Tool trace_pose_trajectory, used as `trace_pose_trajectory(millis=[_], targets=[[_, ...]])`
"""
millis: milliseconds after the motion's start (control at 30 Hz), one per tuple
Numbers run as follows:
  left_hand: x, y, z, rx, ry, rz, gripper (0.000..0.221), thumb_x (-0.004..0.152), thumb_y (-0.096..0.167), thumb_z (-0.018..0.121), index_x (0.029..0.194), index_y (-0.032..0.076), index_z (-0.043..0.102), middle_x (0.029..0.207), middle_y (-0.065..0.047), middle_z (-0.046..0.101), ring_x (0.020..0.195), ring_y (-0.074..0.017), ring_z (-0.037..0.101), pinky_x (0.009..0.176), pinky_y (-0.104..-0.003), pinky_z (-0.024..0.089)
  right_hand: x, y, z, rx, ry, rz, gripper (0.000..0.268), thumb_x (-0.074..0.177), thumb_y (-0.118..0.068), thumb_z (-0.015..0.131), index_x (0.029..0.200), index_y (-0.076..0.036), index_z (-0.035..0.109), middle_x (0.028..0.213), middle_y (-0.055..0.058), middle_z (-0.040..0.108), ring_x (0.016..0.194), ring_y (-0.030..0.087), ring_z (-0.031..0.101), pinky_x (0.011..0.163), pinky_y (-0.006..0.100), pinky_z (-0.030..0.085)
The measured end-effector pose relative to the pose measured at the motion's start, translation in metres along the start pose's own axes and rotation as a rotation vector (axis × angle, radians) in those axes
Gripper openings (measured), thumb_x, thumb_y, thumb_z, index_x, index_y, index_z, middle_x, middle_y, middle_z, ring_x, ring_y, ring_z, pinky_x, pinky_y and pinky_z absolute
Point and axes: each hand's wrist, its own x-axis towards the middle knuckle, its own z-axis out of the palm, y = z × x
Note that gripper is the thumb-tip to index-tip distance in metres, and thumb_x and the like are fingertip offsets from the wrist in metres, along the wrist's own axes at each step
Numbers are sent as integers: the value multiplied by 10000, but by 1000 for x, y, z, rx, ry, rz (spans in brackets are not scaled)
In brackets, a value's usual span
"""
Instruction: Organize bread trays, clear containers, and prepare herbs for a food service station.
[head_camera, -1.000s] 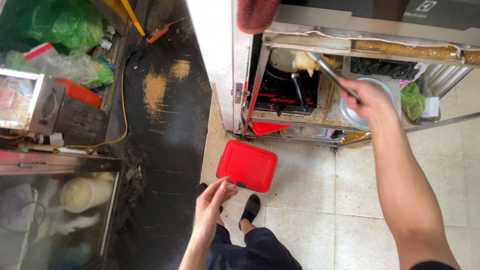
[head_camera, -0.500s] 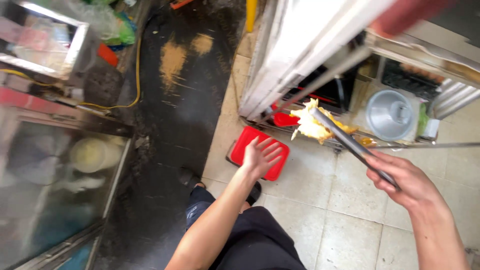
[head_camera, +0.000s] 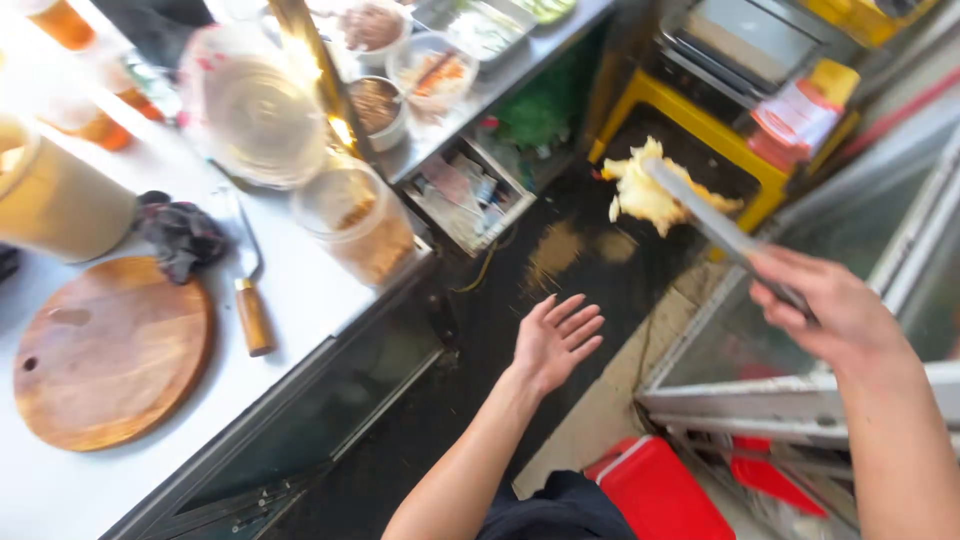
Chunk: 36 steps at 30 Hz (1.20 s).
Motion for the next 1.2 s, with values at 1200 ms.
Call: trace_pose_trajectory(millis=[1200], targets=[[158, 186, 109, -116, 489, 891, 674, 971, 395, 495, 1543, 59, 376, 1353, -196, 636, 1246, -306, 632, 1071, -434, 480, 778, -255, 473, -379, -712, -112, 187, 933, -222, 753, 1007, -55, 715, 666, 0, 614, 472, 69, 497, 405, 210, 342]])
